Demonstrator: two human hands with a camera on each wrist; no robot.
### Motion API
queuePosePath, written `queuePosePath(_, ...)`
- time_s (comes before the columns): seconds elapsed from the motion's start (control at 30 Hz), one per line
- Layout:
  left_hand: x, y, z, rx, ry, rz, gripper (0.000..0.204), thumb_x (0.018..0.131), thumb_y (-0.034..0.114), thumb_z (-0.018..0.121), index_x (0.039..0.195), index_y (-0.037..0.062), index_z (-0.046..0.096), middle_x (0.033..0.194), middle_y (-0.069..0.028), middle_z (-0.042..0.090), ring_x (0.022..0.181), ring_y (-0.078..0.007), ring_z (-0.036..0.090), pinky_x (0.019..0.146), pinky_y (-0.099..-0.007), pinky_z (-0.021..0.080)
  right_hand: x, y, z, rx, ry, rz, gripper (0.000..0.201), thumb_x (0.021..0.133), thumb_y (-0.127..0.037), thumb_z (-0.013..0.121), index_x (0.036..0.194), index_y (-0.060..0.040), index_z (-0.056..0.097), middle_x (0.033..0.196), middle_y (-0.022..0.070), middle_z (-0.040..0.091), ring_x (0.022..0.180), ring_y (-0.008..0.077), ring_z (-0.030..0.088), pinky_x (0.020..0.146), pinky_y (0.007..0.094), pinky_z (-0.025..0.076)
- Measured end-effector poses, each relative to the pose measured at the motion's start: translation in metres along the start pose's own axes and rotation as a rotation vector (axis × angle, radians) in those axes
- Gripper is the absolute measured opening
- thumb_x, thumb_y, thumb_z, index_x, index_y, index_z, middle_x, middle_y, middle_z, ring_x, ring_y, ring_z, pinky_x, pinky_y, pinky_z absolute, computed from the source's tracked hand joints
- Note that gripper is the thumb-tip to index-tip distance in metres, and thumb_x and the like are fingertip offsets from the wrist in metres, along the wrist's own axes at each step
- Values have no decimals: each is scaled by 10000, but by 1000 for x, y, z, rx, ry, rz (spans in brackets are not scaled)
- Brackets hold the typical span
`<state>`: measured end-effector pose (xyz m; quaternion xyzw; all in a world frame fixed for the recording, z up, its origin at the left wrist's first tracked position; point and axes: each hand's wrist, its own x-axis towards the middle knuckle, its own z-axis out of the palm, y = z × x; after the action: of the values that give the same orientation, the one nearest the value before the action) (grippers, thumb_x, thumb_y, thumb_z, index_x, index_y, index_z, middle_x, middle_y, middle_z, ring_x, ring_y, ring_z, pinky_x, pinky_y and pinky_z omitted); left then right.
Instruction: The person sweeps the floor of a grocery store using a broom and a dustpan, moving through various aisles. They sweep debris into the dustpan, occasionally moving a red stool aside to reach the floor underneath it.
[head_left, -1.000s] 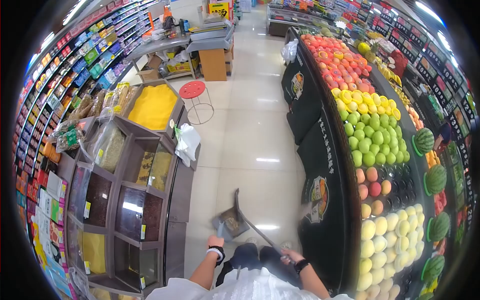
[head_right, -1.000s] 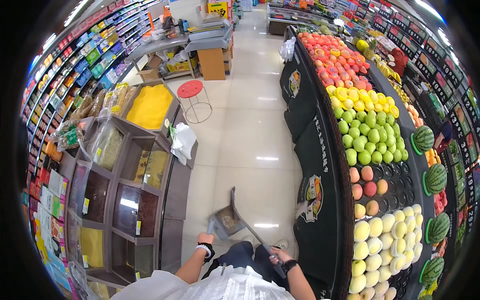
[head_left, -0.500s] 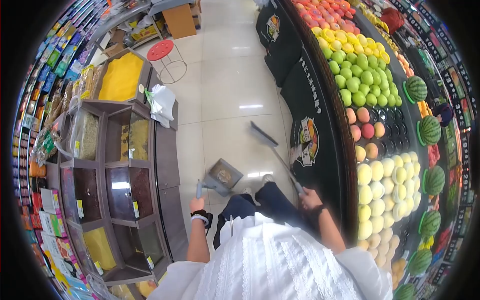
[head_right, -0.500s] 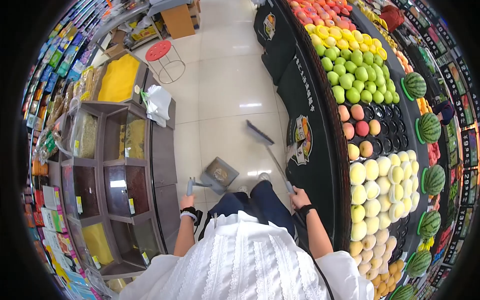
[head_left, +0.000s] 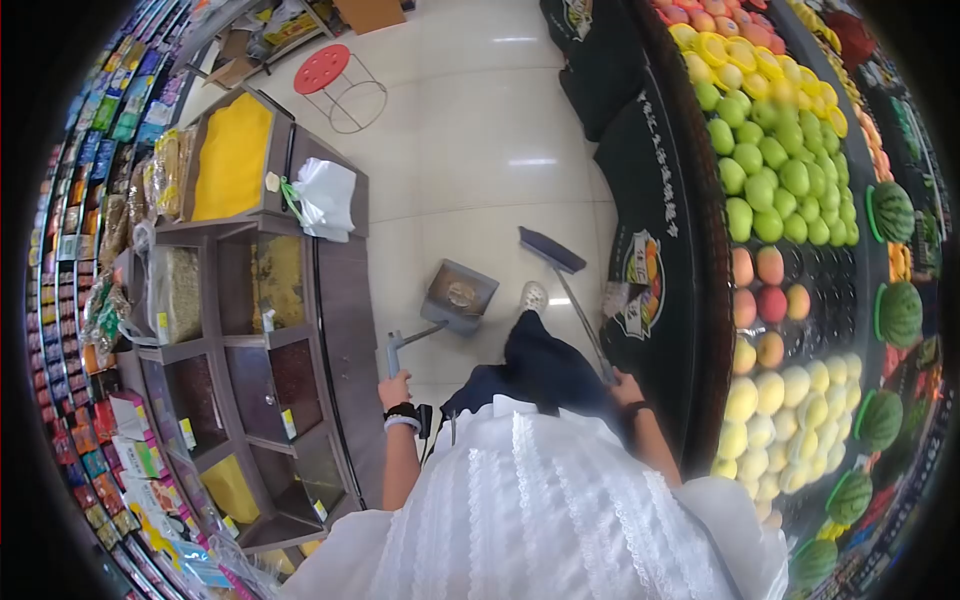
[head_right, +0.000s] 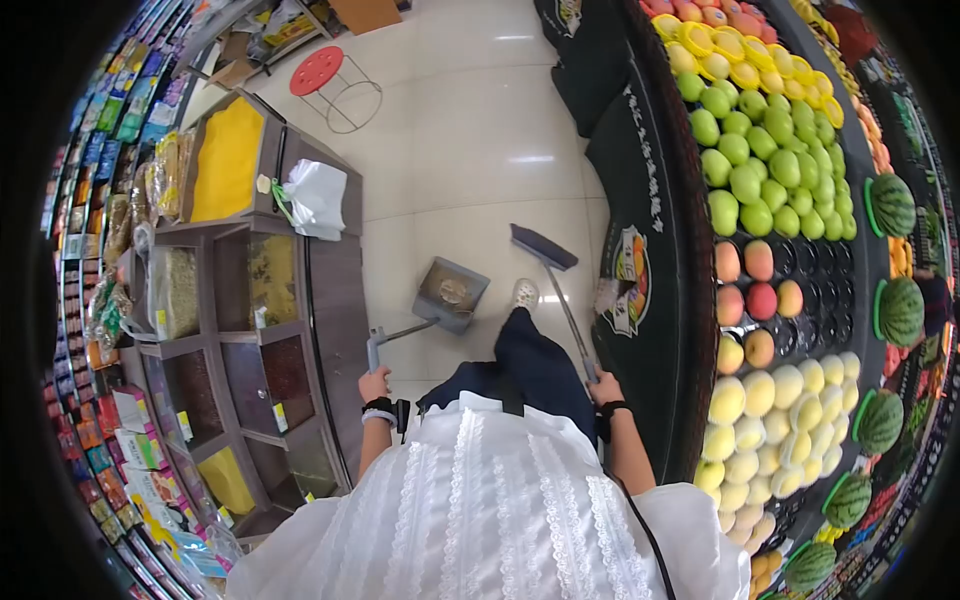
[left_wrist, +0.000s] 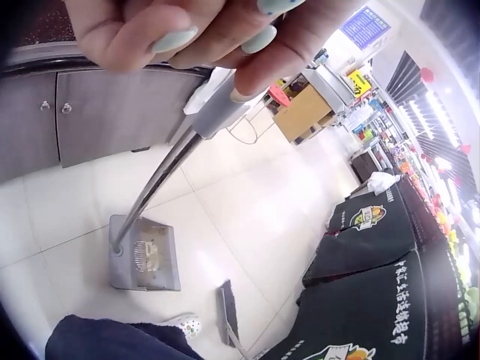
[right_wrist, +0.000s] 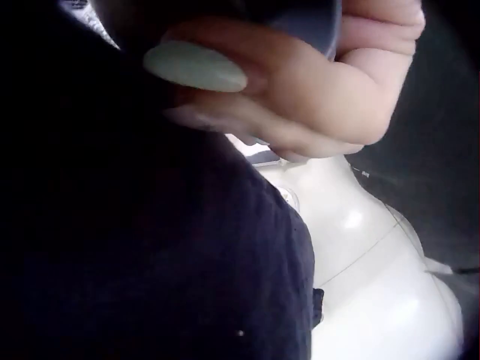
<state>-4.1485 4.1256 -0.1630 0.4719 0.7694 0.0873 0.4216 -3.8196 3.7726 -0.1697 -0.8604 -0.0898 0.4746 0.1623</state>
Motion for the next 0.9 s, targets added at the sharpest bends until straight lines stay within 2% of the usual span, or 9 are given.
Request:
queuePosePath(0.13, 16, 49, 16, -1, 22, -7, 287, 573, 208, 620, 624, -61, 535, 471, -96, 468, 386, -199, 478, 392, -330, 395, 47, -30, -34, -140, 47, -147, 555, 731, -172, 567, 1241, -31, 399, 1012, 277, 536, 973, 381, 519, 838, 387, 415)
queuePosePath(0.23, 23, 81, 21, 5, 26, 26, 306, 575, 223, 619, 621, -69, 540, 457, -111, 475, 386, -216, 491, 408, -335, 403, 91, -76, -52, -223, 26, -145, 543, 742, -158, 547, 1242, -19, 390, 981, 274, 548, 946, 378, 532, 825, 403, 419)
queuePosePath(0.27, 24, 92, 23, 15, 48, 31, 304, 575, 223, 618, 612, -68, 538, 455, -117, 475, 387, -218, 494, 413, -337, 406, 115, -84, -52, -260, 55, -202, 516, 747, -153, 533, 1232, -35, 404, 960, 264, 557, 927, 377, 537, 811, 421, 422)
queuePosePath(0.43, 44, 143, 38, -8, 100, 57, 296, 577, 223, 615, 588, -62, 536, 457, -127, 480, 389, -219, 499, 425, -339, 411, 197, -184, -86, -382, 58, -267, 453, 729, -124, 527, 1174, -63, 465, 920, 270, 562, 916, 376, 539, 805, 423, 429)
queuePosePath(0.5, 51, 162, 43, -52, 137, 30, 304, 583, 231, 613, 594, -63, 541, 461, -132, 484, 392, -219, 503, 426, -337, 410, 229, -224, -98, -436, -6, -312, 440, 730, -105, 508, 1163, -45, 449, 969, 253, 560, 927, 382, 538, 828, 430, 432)
queuePosePath(0.57, 58, 184, 49, -78, 158, 16, 304, 586, 231, 609, 592, -64, 537, 461, -129, 483, 394, -217, 504, 427, -337, 410, 253, -267, -105, -512, -49, -292, 438, 754, -115, 495, 1186, -70, 434, 1015, 230, 556, 965, 363, 529, 838, 426, 430)
queuePosePath(0.67, 80, 222, 64, -121, 165, -25, 286, 589, 223, 597, 588, -55, 530, 462, -114, 474, 392, -202, 481, 421, -331, 395, 301, -326, -107, -687, -11, -257, 502, 810, -157, 450, 1295, -124, 328, 1069, 183, 546, 993, 307, 535, 826, 412, 442)
queuePosePath(0.7, 89, 236, 70, -150, 157, -40, 279, 588, 222, 595, 589, -51, 533, 461, -108, 468, 390, -198, 471, 419, -330, 391, 295, -362, -114, -718, -27, -167, 528, 817, -161, 425, 1325, -145, 283, 1085, 170, 539, 1003, 291, 533, 831, 403, 442)
queuePosePath(0.9, 158, 309, 110, -191, 204, -87, 264, 573, 214, 589, 580, -47, 546, 439, -102, 456, 392, -205, 453, 427, -335, 372, 372, -498, -147, -759, -34, -189, 527, 822, -148, 405, 1330, -132, 265, 1112, 161, 528, 1019, 293, 522, 854, 410, 429)
